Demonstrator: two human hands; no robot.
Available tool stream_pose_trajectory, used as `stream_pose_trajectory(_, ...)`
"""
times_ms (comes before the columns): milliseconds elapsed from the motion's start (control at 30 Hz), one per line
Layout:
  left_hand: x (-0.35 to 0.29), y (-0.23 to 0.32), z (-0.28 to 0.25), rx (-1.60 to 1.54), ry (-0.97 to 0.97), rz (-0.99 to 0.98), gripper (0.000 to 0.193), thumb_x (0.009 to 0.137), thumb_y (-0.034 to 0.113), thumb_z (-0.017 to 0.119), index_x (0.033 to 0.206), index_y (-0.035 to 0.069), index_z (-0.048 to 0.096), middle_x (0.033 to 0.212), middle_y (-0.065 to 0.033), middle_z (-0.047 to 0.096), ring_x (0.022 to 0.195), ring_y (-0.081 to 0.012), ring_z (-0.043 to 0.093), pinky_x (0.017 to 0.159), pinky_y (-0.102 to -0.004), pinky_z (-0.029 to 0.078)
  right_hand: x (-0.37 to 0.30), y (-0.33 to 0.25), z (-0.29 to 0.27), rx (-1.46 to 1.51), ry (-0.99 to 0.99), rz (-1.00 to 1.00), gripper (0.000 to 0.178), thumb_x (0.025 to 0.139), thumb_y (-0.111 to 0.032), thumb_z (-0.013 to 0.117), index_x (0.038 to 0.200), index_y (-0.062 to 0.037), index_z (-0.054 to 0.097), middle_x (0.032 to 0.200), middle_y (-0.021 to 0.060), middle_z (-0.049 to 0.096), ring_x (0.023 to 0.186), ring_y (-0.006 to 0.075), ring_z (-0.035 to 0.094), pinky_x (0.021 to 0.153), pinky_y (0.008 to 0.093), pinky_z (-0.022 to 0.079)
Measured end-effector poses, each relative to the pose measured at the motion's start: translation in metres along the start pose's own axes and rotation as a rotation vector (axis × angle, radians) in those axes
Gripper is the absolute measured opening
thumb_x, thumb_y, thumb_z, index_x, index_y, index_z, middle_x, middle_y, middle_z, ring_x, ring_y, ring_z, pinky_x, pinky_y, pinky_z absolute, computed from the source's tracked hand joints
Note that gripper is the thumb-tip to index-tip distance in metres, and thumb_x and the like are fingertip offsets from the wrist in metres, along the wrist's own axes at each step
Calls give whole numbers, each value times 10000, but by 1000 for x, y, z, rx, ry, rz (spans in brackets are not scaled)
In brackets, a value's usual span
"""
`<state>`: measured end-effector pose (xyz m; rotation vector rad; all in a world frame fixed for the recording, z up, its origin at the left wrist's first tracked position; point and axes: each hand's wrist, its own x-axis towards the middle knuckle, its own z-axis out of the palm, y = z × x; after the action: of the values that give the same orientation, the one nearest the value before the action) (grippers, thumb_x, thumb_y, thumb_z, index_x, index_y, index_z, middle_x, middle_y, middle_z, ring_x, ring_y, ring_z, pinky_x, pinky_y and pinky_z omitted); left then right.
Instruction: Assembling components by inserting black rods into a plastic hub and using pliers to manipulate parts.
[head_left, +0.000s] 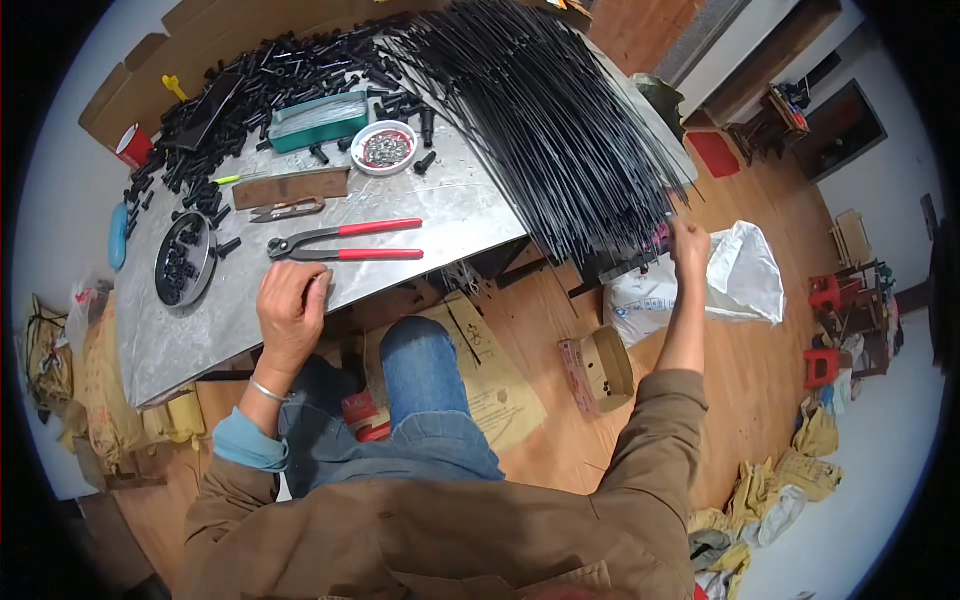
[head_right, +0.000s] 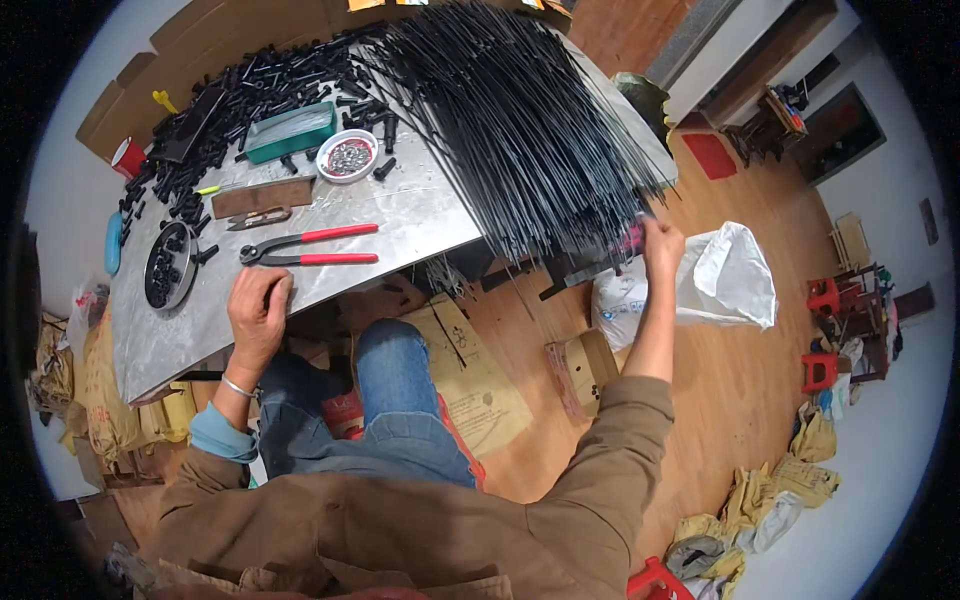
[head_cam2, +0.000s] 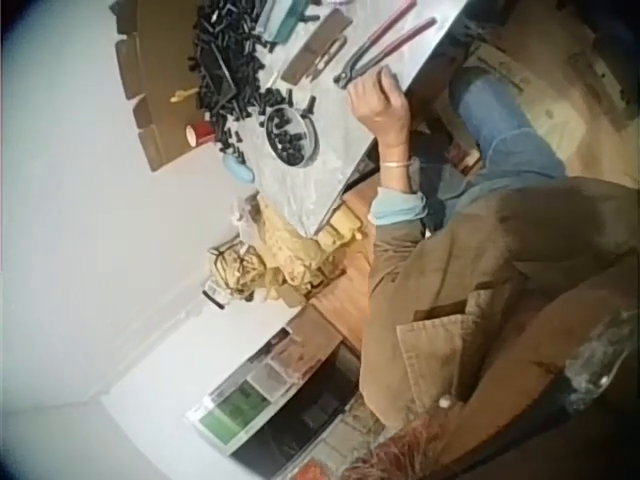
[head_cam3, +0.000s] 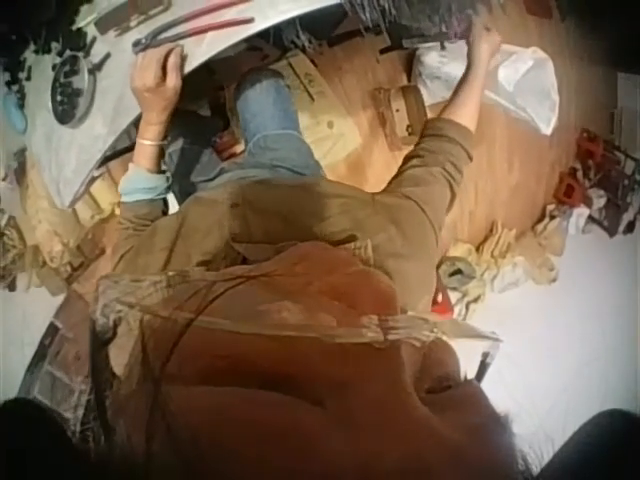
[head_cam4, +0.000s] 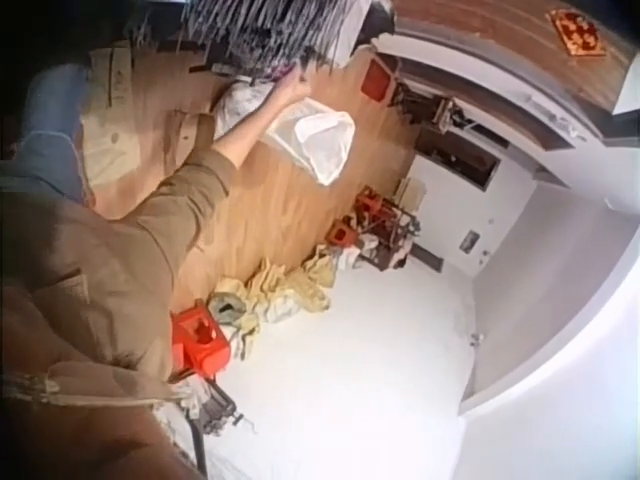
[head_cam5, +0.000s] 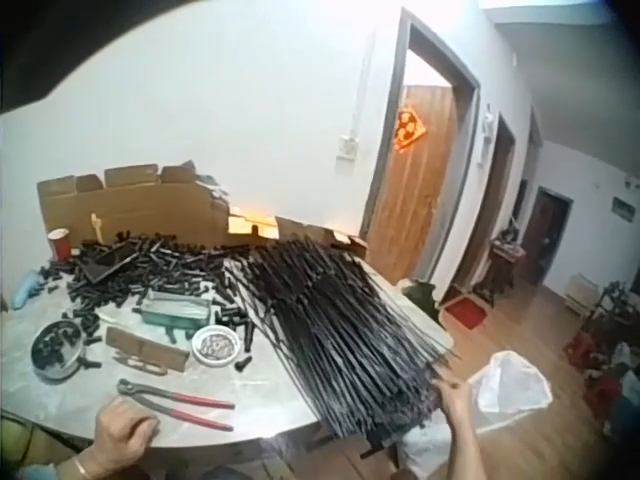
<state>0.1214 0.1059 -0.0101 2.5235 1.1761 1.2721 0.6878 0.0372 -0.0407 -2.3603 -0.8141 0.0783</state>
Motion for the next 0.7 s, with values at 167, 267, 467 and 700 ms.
stream_pose_trajectory(167,1,-1,4,83,6,22,73,761,6,642,803,27,586,717,-103,546,671,-288,509,643,-367,411,24,20,49,-39,338,-378,159,805,-157,589,897,-38,640,760,190,635,725,349,627,661,400,493)
stream_pose_trajectory(267,2,1,3,123,-30,-9,76,760,5,644,807,27,588,717,-105,541,666,-289,501,638,-370,408,6,32,58,-266,55,-471,137,789,-134,589,889,-59,645,895,171,639,817,350,620,705,420,493)
stream_pose_trajectory(467,7,6,10,161,-71,-9,54,786,-5,624,815,8,582,735,-121,551,682,-294,513,638,-364,411,60,78,76,-395,30,-967,272,708,-87,602,978,-57,612,983,162,620,877,375,593,725,457,489)
stream_pose_trajectory(700,11,11,14,182,-100,-13,58,785,2,624,817,12,577,726,-122,530,679,-298,499,633,-371,401,110,96,81,-393,-910,-610,404,754,-166,570,1144,-62,584,1086,232,603,946,393,595,798,388,497)
